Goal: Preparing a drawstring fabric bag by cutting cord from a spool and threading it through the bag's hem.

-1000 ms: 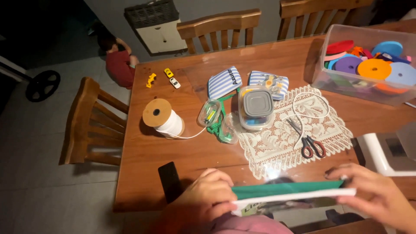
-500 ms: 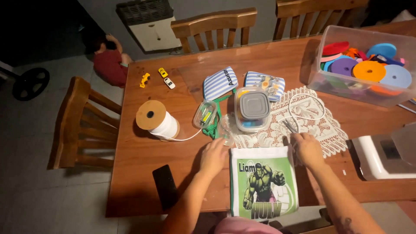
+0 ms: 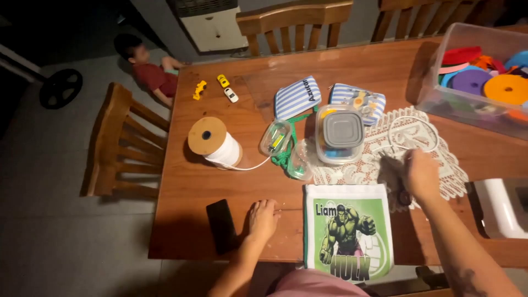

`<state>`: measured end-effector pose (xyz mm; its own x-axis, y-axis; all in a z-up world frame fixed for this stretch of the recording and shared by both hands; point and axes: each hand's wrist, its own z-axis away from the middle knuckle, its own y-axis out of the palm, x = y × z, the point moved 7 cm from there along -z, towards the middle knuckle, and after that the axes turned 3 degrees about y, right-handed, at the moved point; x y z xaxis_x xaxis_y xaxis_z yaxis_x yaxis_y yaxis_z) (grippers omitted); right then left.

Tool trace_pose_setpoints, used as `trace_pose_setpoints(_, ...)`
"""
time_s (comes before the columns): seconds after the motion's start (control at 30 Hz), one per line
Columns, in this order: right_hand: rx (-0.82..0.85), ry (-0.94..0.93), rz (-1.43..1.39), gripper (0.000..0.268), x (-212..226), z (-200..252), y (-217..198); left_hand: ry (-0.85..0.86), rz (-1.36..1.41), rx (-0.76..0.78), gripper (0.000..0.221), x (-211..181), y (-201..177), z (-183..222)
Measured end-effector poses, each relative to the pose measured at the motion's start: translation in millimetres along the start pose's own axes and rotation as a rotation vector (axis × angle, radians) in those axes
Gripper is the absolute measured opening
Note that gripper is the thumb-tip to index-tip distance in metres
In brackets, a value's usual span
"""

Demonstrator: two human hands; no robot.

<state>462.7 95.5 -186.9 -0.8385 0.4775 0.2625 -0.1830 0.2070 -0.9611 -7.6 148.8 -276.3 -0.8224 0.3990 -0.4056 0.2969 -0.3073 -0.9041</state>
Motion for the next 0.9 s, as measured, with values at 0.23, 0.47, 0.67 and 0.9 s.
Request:
trace_pose_setpoints(0.23, -0.256, -0.059, -0.579, 0.020, 82, 95, -94, -0.123, 0.072, 0.114, 0.011, 0, 8, -5)
trace_pose_setpoints(0.47, 0.326, 0.018, -0.923, 0.015, 138, 160, 22, -0.242, 0.537, -0.022, 0.015, -20, -5, -4)
trace_pose_setpoints(0.67, 0.524, 0.160, -0.956, 0.021, 155, 180, 74, -0.469, 1.307, -0.030, 0.023, -64, 20, 3)
trace_pose_setpoints(0.9, 0.572, 0.082, -1.287, 0.012, 157, 196, 67, -0.219, 0.984, 0.196, 0.012, -125, -15, 25)
